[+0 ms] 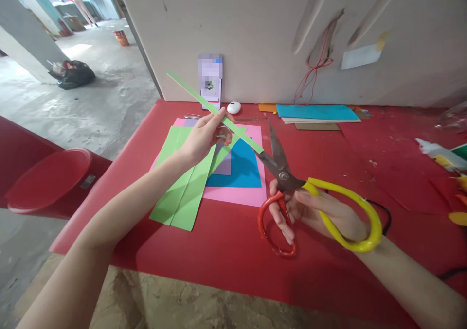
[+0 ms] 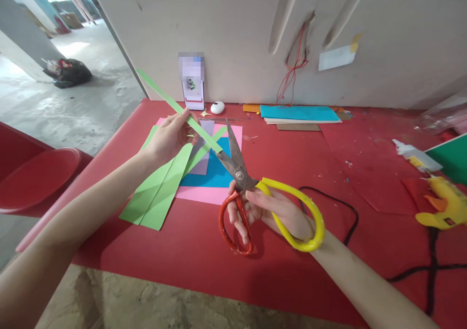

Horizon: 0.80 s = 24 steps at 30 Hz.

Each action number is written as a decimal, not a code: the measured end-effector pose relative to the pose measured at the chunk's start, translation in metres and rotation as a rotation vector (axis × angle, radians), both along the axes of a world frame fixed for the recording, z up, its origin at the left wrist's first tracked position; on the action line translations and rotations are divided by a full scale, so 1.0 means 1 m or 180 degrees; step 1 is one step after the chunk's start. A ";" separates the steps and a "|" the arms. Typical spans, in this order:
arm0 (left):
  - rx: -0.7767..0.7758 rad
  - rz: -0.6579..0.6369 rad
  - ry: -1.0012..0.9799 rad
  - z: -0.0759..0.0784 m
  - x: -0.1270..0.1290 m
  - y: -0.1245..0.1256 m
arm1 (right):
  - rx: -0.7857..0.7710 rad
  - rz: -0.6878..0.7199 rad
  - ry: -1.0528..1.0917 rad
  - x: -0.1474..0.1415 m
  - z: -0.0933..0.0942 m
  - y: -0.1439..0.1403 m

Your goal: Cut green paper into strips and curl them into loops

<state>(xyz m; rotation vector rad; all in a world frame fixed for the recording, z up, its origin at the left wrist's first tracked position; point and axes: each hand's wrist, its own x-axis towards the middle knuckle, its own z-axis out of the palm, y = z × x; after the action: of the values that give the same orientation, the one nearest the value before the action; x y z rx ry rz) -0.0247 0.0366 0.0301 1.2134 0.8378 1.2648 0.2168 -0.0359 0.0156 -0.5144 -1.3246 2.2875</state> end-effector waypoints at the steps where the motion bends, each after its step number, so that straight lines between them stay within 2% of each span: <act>1: 0.0000 -0.0019 0.0015 0.000 0.000 0.000 | 0.0034 -0.0024 -0.0019 0.000 -0.001 0.000; 6: 0.0013 -0.0162 0.0115 0.001 0.004 -0.005 | 0.0196 -0.0094 -0.0146 0.000 -0.003 -0.003; 13: 0.0317 -0.0694 0.0351 0.000 0.009 -0.011 | 0.0341 -0.0168 -0.0266 -0.003 -0.002 -0.008; 21: 0.0169 -0.1101 0.0510 0.003 0.017 -0.023 | 0.0532 -0.0101 -0.0378 -0.002 -0.005 -0.009; 24: 0.0153 -0.1133 0.0551 0.004 0.020 -0.026 | 0.0686 -0.0049 -0.0489 -0.001 -0.005 -0.009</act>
<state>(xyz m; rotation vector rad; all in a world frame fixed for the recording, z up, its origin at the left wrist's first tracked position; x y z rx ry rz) -0.0047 0.0110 0.0340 1.4532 0.6788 0.9052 0.2162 -0.0444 0.0102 -0.6335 -1.6125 2.0947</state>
